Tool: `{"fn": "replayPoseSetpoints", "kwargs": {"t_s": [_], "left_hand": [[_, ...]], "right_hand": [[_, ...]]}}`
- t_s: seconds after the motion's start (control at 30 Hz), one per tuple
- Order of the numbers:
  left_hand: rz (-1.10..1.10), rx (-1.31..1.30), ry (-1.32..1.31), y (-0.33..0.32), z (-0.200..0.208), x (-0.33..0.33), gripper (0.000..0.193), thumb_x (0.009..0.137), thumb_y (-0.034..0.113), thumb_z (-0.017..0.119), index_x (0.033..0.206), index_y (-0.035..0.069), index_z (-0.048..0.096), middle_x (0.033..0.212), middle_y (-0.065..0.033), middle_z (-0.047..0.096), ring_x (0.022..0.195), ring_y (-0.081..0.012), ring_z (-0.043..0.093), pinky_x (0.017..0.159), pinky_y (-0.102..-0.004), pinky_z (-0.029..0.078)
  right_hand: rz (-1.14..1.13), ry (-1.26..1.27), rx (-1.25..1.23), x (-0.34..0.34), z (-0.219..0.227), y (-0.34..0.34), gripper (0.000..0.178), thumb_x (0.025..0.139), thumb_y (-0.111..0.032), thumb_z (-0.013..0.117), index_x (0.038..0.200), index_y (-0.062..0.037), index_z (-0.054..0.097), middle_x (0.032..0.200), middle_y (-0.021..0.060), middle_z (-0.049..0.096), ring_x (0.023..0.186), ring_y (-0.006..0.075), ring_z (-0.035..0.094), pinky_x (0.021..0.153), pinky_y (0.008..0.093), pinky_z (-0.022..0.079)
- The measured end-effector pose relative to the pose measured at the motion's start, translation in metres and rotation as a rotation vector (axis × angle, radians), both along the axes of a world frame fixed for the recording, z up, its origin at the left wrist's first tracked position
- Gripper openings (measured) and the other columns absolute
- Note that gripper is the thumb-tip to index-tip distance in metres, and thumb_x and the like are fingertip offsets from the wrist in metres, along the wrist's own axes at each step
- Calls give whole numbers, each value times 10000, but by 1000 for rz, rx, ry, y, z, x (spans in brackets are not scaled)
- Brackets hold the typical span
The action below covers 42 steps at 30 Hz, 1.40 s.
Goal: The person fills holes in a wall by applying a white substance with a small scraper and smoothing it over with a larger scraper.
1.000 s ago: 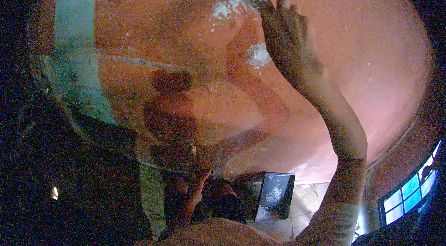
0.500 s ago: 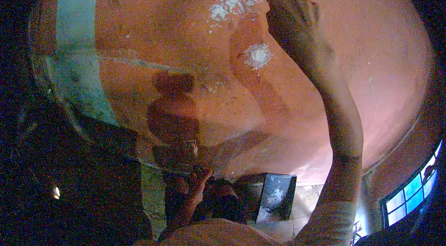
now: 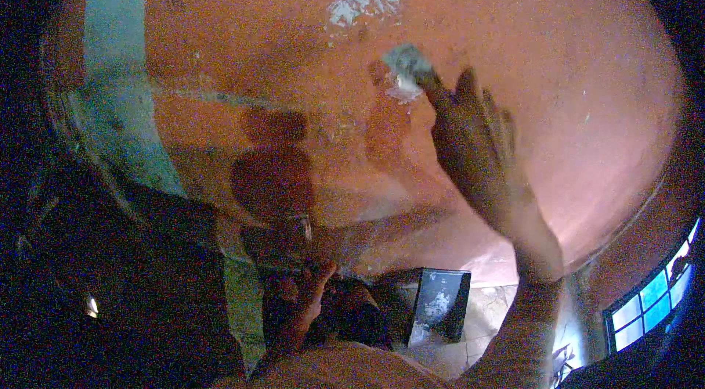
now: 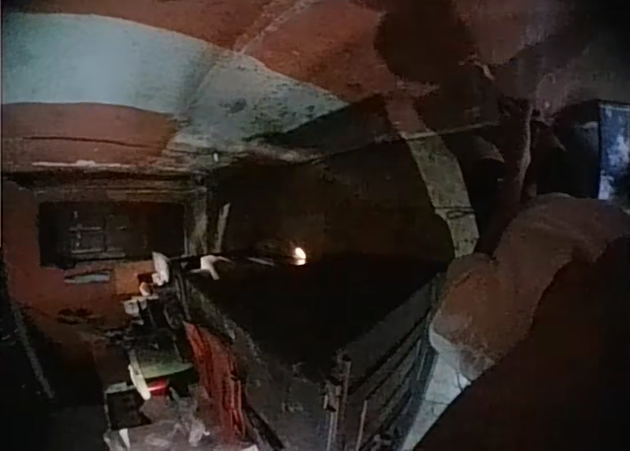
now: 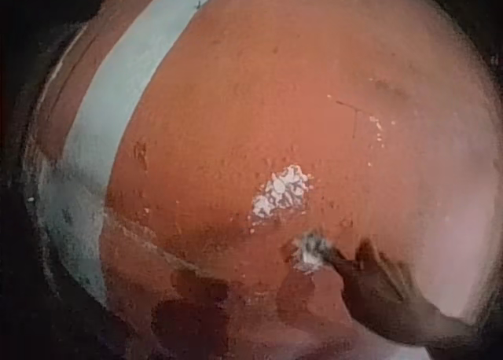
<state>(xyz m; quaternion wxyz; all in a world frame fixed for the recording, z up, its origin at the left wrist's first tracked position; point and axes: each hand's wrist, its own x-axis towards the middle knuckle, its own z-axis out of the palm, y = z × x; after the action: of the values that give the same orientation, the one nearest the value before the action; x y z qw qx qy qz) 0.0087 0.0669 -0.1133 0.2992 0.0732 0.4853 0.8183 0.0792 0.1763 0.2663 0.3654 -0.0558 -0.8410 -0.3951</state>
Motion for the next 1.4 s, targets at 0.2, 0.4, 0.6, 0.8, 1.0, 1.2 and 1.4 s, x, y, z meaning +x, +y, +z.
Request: {"fn": "replayPoseSetpoints", "kwargs": {"t_s": [0.2,0.4,0.6,0.8,1.0,1.2,1.4], "left_hand": [[114,-257,179,-1,-61,-14,372,878,283,623,1162,81,496,1159,-97,568,1014,-226,553,798,-357,442],[160,-141,283,-3,47,15,382,850,227,683,1122,19,512,1117,-79,538,1011,-175,518,863,-329,429],[157,-319,179,3,-13,8,418,843,248,703,1122,10,501,1049,-77,553,907,-177,553,756,-302,476],[-168,-209,261,29,25,38,357,862,213,677,1091,24,478,982,-83,574,635,-109,543,547,-259,466],[-374,-311,255,15,-1,32,289,858,102,655,1068,45,465,878,-80,579,478,-78,453,422,-246,414],[-479,-427,312,33,18,66,157,851,80,654,905,55,508,741,-65,576,434,-94,452,374,-257,414],[-563,-347,206,62,37,80,166,853,109,668,811,52,518,640,-55,567,412,-96,479,378,-251,406]], "right_hand": [[426,-386,-1084,28,-98,-3,332,870,4,514,1192,-58,569,870,103,586,707,216,579,634,314,481],[484,-71,-2420,33,-267,28,301,952,-178,496,1225,-58,539,969,53,578,788,92,540,662,236,465],[668,158,-2456,26,-320,10,286,956,-226,509,1171,-43,557,1022,17,583,981,109,521,865,264,419],[704,361,-2317,64,-342,60,216,938,-173,559,1112,-45,556,878,-12,542,657,50,499,520,203,416],[614,424,-2259,94,-387,90,245,939,-189,566,1115,-21,537,865,7,545,632,58,502,520,204,418],[482,577,-1679,133,-419,100,292,926,-169,569,1162,-8,505,867,25,584,727,96,566,688,248,485],[351,856,-1974,148,-419,121,307,932,-142,543,1217,-42,488,777,-11,532,689,68,493,588,190,395]]}}
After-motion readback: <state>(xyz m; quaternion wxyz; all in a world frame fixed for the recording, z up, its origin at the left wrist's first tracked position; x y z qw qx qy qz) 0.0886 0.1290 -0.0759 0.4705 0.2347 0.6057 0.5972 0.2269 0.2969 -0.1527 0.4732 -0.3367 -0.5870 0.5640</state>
